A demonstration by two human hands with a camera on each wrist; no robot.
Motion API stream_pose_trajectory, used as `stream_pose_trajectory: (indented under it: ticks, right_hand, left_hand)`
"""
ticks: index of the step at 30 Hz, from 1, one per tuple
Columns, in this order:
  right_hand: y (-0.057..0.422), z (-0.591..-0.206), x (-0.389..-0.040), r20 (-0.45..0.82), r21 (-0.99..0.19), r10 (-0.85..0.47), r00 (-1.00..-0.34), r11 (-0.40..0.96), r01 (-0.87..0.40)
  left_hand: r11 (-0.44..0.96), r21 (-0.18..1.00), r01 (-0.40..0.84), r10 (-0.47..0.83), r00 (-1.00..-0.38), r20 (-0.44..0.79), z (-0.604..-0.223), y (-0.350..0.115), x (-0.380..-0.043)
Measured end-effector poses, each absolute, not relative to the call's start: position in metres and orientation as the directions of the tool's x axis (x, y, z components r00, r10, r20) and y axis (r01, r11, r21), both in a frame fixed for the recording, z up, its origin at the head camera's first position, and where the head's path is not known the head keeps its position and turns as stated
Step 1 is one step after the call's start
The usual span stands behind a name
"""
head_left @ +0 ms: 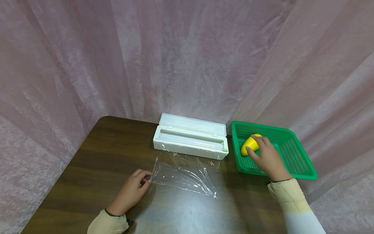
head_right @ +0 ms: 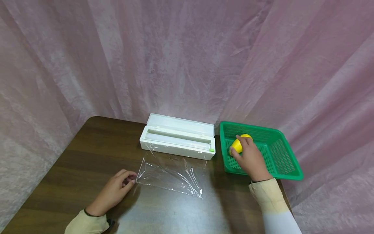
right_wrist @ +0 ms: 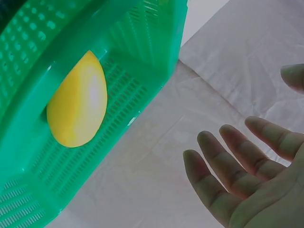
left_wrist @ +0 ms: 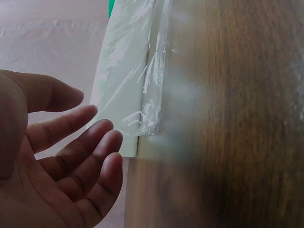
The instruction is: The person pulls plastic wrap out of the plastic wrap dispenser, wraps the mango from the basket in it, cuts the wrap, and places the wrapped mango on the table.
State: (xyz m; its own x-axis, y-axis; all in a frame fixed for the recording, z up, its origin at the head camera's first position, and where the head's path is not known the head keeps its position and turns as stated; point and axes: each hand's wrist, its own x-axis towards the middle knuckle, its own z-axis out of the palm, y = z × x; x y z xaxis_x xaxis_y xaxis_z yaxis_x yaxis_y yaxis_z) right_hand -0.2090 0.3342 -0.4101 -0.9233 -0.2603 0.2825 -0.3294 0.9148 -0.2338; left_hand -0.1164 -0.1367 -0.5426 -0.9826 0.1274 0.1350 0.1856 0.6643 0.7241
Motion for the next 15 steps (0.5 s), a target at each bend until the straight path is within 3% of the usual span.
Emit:
stream_pose_trajectory:
  ticks: [15]
  right_hand:
    - [0.342,-0.405,-0.224,0.222,-0.259,-0.236,-0.946,0.921,-0.291]
  left_hand:
    - [0.662,0.725,0.19,0.123,-0.982,0.145,-0.539,-0.134,-0.113]
